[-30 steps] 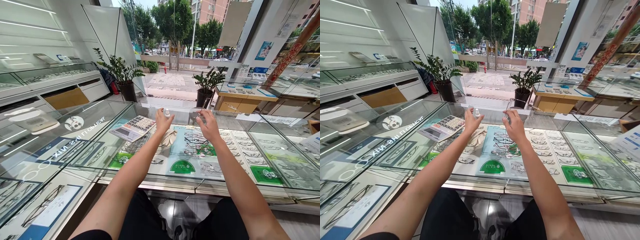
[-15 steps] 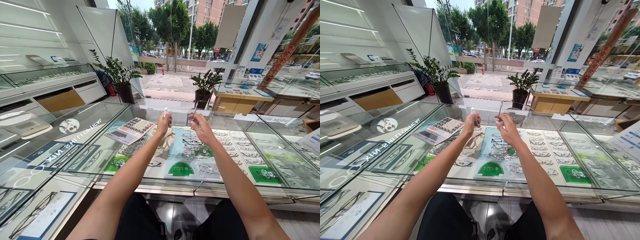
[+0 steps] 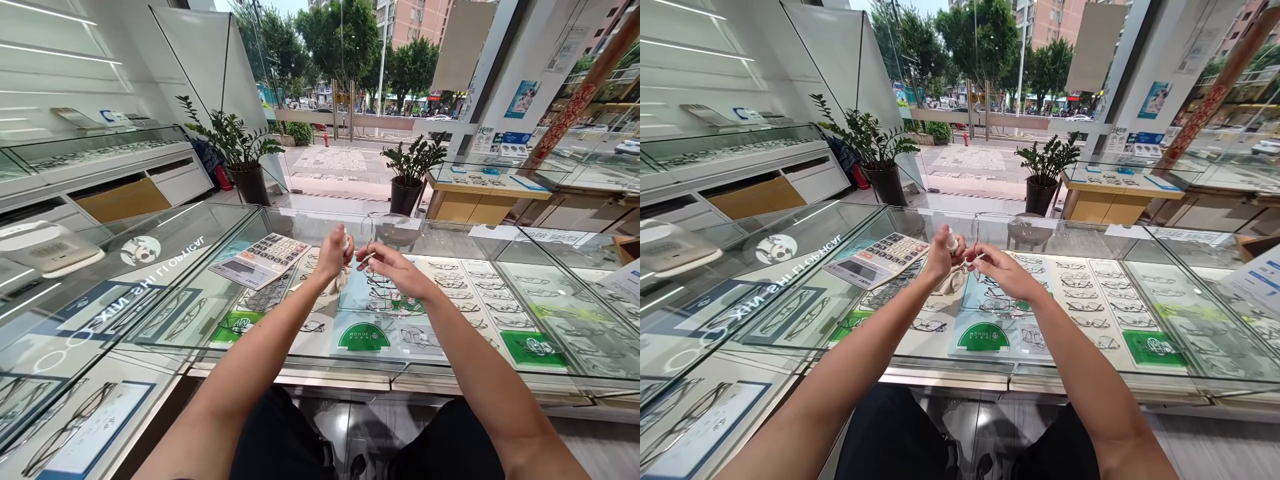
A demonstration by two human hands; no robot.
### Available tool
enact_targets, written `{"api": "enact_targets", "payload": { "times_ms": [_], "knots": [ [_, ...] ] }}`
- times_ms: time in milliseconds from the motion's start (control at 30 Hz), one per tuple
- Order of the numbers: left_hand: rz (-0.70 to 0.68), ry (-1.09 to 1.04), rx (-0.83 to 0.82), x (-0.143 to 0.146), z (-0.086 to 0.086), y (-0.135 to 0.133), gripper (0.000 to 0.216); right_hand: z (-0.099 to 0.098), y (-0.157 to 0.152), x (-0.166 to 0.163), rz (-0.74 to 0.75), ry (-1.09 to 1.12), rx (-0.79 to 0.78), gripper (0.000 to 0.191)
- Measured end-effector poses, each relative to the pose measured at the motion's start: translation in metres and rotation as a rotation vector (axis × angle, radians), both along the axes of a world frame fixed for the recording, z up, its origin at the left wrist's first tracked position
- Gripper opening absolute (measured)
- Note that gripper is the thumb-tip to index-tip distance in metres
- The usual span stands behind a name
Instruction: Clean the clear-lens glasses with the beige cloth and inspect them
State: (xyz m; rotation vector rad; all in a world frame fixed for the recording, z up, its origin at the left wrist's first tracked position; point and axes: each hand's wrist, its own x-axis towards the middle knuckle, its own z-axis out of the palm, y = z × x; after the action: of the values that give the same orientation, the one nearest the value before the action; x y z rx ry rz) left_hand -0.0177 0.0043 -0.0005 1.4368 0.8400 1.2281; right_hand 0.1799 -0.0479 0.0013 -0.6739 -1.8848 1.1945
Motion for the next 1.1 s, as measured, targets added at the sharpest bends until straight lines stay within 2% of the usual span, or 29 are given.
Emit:
{"api": "enact_targets", "payload": {
  "times_ms": [67,167,367,633,767,900,1100],
  "knots": [
    [0.073,0.073,0.081,0.001,-0.003,-0.001,0.092,0.001,-0.002,-0.002,0.055,0.018,-0.027,0.043],
    [0.112,0.122,0.133,0.001,-0.006,-0.001,0.087,0.002,-0.003,-0.002,0.093,0.026,-0.064,0.044],
    [0.123,0.100,0.169,-0.001,-0.013,0.005,0.075,0.005,-0.005,-0.002,0.108,0.020,-0.096,0.046],
    [0.092,0.087,0.178,-0.002,-0.011,0.004,0.078,0.006,-0.005,-0.001,0.152,0.048,-0.127,0.041],
    [0.059,0.092,0.162,-0.002,-0.012,0.003,0.081,0.003,0.000,0.002,0.043,0.131,-0.129,0.046],
    [-0.083,0.167,0.120,0.001,-0.014,0.001,0.088,0.001,0.005,0.003,-0.081,0.175,-0.093,0.048],
    [-0.135,0.159,0.121,0.003,-0.013,-0.001,0.081,-0.002,0.007,0.002,-0.087,0.220,-0.090,0.039]
  ]
}}
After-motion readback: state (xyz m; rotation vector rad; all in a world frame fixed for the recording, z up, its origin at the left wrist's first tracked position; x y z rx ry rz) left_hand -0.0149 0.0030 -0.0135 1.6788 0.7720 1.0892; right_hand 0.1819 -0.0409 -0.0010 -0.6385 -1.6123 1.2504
